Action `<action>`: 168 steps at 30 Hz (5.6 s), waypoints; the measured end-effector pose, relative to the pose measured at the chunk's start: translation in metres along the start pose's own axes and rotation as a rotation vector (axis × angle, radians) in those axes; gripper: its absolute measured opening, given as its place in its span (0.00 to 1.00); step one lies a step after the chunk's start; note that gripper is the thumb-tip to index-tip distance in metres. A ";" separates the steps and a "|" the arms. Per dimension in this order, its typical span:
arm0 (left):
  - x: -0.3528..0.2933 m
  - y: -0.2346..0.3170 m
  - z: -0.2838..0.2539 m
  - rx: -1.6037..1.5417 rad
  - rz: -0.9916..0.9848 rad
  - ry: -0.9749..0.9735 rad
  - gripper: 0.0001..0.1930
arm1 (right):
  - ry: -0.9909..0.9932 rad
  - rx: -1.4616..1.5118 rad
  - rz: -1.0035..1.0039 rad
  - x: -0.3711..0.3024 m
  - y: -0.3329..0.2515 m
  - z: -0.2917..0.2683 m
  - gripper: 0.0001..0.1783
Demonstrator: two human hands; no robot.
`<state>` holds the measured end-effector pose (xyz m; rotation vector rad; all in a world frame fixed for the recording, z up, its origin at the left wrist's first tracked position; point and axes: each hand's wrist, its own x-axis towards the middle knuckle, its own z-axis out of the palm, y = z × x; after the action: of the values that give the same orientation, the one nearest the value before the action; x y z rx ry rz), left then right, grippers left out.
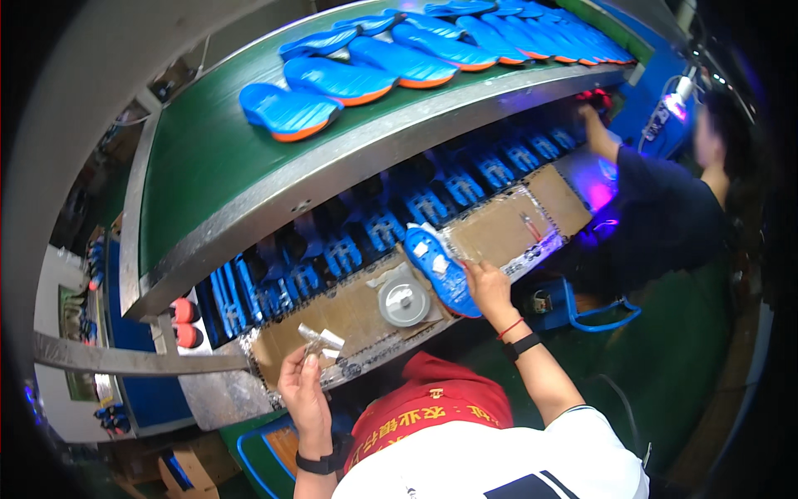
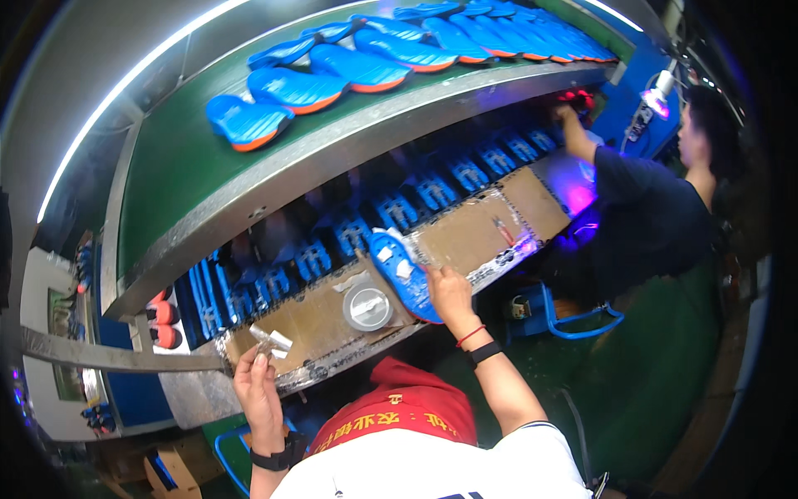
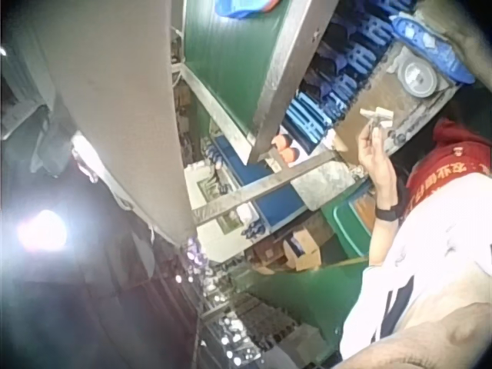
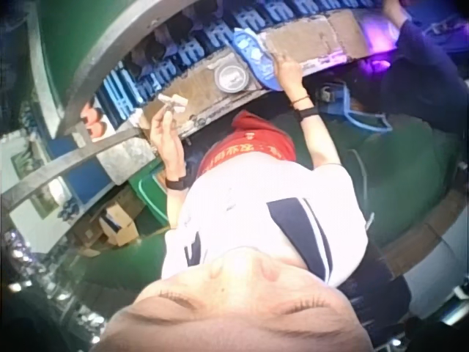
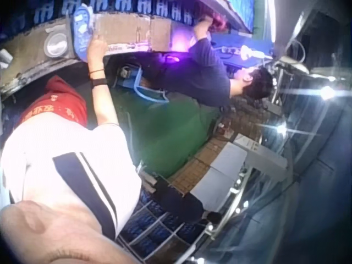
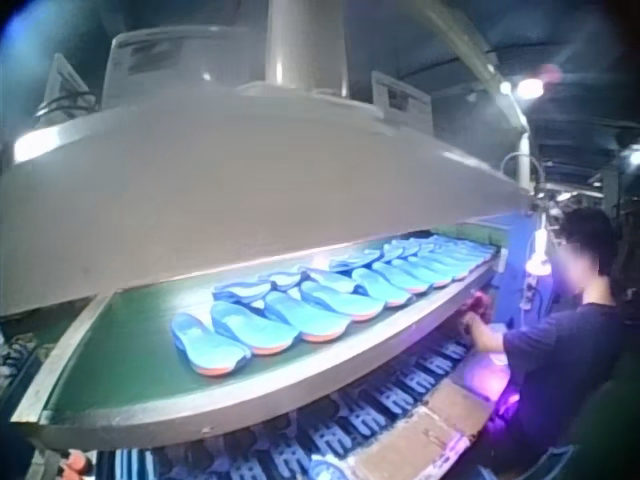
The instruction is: The person is shown applying glue to shoe components and assembling parts in a factory setting.
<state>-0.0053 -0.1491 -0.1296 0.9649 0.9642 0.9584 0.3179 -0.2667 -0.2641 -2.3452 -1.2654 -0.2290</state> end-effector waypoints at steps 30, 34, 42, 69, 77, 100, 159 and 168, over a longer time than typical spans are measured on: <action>-0.003 0.003 0.035 0.314 -0.032 0.003 0.14 | -0.161 0.555 0.577 -0.001 0.061 0.002 0.15; 0.000 -0.004 0.027 0.272 -0.050 0.017 0.12 | -0.301 0.479 0.540 0.001 0.050 -0.010 0.15; -0.022 0.033 0.071 0.330 -0.122 -0.029 0.16 | -0.030 0.816 0.560 0.019 0.050 -0.025 0.15; -0.007 0.038 0.094 0.020 0.024 -0.212 0.14 | -0.392 1.091 -0.023 0.033 -0.101 -0.184 0.14; -0.008 0.039 0.092 0.019 0.030 -0.200 0.15 | -0.300 1.026 -0.096 0.030 -0.105 -0.179 0.13; -0.013 0.034 0.086 -0.004 0.048 -0.199 0.14 | -0.116 0.949 -0.145 0.023 -0.120 -0.176 0.12; -0.016 0.026 0.079 -0.099 0.055 -0.127 0.14 | -0.054 0.867 -0.206 0.018 -0.131 -0.170 0.08; -0.017 0.028 0.079 -0.136 0.062 -0.134 0.13 | -0.086 0.880 -0.194 0.017 -0.133 -0.166 0.10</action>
<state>0.0589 -0.1742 -0.0787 0.9361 0.7510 0.9848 0.2298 -0.2697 -0.0698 -1.4927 -1.2790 0.3191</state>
